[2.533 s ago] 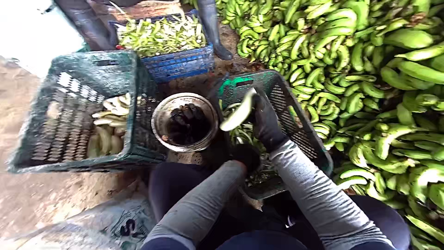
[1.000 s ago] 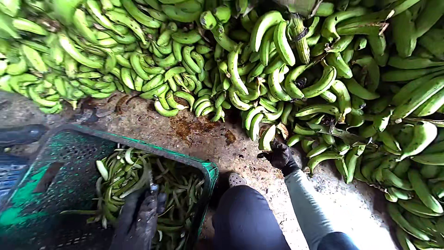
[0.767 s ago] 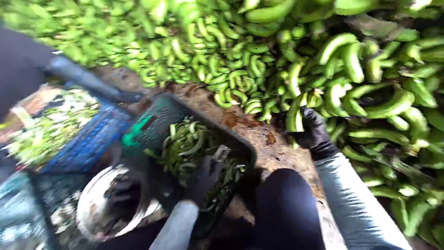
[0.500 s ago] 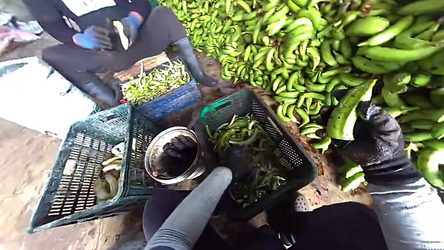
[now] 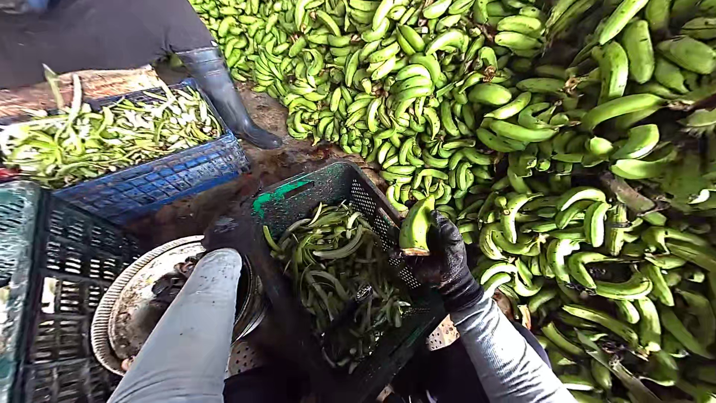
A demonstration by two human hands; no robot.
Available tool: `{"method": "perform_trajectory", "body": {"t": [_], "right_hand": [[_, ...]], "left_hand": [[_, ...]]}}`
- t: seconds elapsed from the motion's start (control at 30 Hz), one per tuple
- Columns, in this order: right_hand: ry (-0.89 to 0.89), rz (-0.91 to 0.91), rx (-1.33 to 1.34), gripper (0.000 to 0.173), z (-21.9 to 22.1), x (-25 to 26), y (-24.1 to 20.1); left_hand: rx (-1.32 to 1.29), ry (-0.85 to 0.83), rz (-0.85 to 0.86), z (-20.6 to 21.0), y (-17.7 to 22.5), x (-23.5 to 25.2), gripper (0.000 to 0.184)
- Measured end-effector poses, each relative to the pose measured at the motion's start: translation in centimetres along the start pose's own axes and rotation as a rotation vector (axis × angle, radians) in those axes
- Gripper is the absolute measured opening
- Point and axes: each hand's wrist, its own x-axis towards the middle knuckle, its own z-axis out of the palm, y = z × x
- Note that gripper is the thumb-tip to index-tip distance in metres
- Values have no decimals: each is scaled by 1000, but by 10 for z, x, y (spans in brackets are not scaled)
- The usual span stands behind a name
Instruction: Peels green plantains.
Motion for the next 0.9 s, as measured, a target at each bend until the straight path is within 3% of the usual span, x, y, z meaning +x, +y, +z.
{"method": "perform_trajectory", "body": {"t": [0.17, 0.23, 0.37, 0.53, 0.63, 0.77, 0.9], "right_hand": [[58, 9, 33, 37, 0, -2, -8], [66, -1, 63, 37, -3, -2, -12], [147, -83, 98, 35, 0, -10, -20], [4, -118, 17, 36, -1, -22, -30], [-56, -95, -31, 35, -10, -31, -33], [28, -77, -58, 39, -12, -41, -32], [-49, -34, -198, 38, -19, -46, -30]], "left_hand": [[-41, 27, -48, -22, 12, -22, 51], [-182, 80, 93, -43, 31, -45, 45], [-458, 135, 563, -72, 98, -117, 43], [-730, 105, 939, -62, 156, -219, 34], [-811, 48, 1049, -47, 165, -242, 37], [-687, 53, 1136, -34, 170, -254, 45], [-584, 86, 1218, -27, 171, -258, 44]]}}
